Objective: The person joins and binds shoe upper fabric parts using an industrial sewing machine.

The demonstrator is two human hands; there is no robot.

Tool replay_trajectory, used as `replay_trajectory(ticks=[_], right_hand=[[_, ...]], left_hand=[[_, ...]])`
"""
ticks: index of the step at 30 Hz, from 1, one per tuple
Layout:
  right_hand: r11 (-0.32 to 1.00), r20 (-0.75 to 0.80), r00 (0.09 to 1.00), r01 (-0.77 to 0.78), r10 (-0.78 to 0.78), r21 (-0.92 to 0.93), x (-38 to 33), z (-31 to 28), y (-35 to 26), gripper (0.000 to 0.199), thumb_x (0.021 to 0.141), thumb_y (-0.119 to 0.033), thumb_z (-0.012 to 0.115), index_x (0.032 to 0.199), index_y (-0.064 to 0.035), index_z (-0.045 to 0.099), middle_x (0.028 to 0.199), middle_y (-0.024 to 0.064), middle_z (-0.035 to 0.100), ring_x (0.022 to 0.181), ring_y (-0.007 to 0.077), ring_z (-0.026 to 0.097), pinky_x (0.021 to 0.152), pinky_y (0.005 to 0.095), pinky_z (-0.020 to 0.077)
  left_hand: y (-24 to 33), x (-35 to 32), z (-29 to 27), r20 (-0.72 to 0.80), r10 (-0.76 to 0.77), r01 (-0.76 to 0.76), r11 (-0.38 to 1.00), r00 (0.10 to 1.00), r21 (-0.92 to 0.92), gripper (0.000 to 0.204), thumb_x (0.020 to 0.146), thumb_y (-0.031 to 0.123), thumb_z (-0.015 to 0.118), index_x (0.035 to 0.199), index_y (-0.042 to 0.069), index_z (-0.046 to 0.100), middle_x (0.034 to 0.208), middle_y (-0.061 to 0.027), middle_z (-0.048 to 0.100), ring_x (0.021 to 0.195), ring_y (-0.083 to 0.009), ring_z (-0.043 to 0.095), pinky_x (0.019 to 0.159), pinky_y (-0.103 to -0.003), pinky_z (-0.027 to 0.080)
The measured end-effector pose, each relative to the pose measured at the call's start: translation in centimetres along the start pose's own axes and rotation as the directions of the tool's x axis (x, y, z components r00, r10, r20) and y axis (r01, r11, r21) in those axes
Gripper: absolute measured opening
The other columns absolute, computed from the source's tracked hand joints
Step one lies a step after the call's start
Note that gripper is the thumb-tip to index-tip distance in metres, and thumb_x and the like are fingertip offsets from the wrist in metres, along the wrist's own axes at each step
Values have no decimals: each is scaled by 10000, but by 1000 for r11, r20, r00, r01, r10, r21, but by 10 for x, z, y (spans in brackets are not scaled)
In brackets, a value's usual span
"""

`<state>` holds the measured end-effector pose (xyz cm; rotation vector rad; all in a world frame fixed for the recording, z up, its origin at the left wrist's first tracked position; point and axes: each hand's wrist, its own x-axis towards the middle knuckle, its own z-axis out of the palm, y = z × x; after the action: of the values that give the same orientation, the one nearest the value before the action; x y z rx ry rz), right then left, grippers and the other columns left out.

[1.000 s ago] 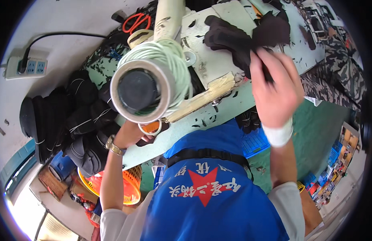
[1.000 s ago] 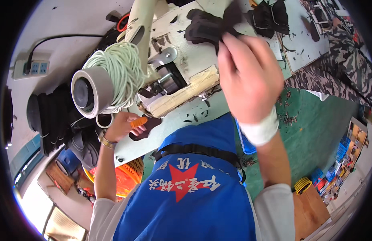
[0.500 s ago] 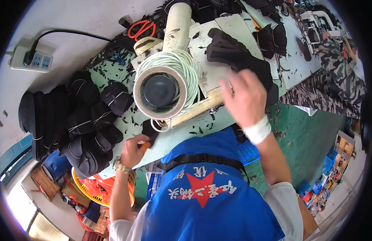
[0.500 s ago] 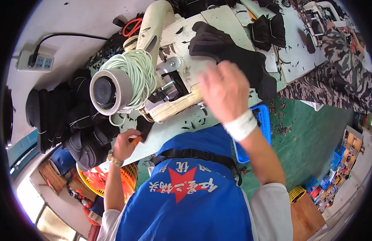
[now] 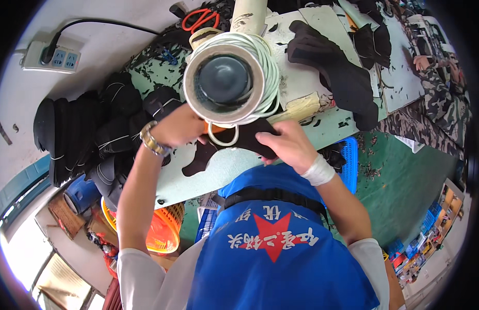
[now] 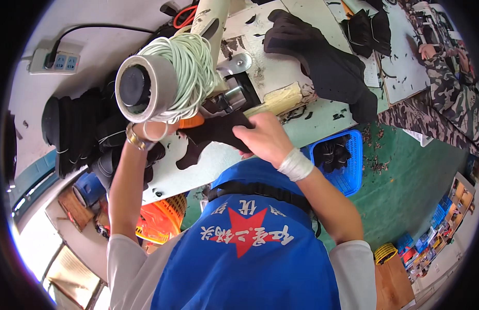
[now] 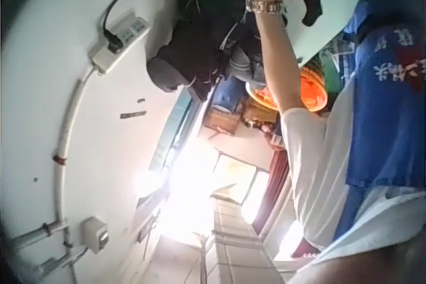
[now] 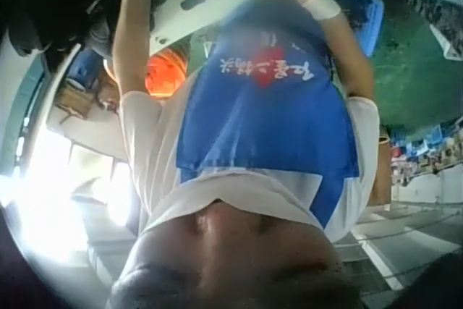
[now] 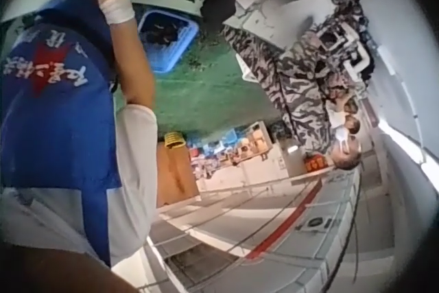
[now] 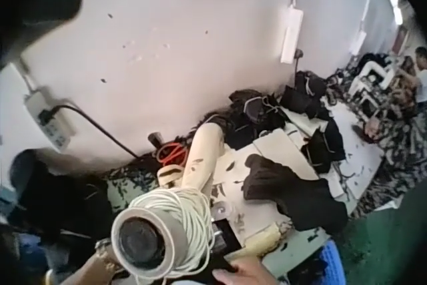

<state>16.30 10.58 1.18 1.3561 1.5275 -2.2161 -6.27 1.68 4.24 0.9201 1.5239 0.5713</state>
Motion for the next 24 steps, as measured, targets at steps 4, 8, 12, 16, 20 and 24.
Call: replay_trajectory(ticks=[4, 8, 12, 16, 20, 24], right_hand=[[995, -23, 997, -76, 78, 67, 6, 8, -1, 387, 843, -265, 640, 742, 108, 638, 597, 127, 621, 535, 182, 639, 440, 309, 505], [458, -118, 716, 303, -688, -836, 3, -39, -26, 366, 784, -340, 726, 669, -12, 612, 587, 182, 563, 516, 361, 547, 526, 465, 455], [-290, 500, 600, 416, -625, -862, 27, -42, -79, 164, 688, -214, 755, 796, -109, 689, 848, 52, 668, 937, 233, 599, 798, 420, 426], [-318, 587, 657, 493, -473, -809, 24, -46, -60, 60, 718, -157, 678, 703, -109, 646, 682, 63, 621, 818, 253, 610, 805, 433, 407], [154, 495, 626, 700, -603, -697, -18, -34, -53, 176, 775, -157, 651, 653, -50, 582, 604, 127, 558, 663, 278, 602, 729, 418, 430], [876, 213, 943, 319, -255, -362, 5, -20, -17, 438, 841, -273, 683, 583, 32, 503, 496, 93, 430, 499, 126, 342, 473, 334, 327]], left_hand=[[-57, 40, -31, 215, -113, 92, 990, 970, 106, 369, 809, 113, 722, 1157, 52, 612, 931, -57, 667, 726, -119, 624, 682, -292, 544], [-72, 55, 11, 18, 581, -580, 814, 814, -23, 788, 696, 192, 854, 1365, 76, 454, 1404, -125, 470, 1270, -231, 456, 1104, -411, 334], [-119, 38, 18, 52, 137, -145, 967, 989, 211, 713, 767, 213, 799, 1373, 125, 433, 1288, -111, 542, 1147, -217, 545, 959, -358, 469], [-25, -1, 35, -40, 181, -184, 981, 983, -59, 272, 911, 285, 646, 856, 20, 672, 643, -17, 630, 572, -61, 577, 529, -218, 467], [-31, -19, 75, -98, 153, -181, 836, 983, -517, 281, 921, 181, 644, 1064, -61, 643, 943, -106, 678, 812, -158, 658, 789, -275, 531], [-36, -7, 68, -27, -92, 51, 750, 995, -660, 260, 905, 145, 632, 1043, -75, 637, 897, -118, 685, 794, -198, 698, 725, -316, 596]])
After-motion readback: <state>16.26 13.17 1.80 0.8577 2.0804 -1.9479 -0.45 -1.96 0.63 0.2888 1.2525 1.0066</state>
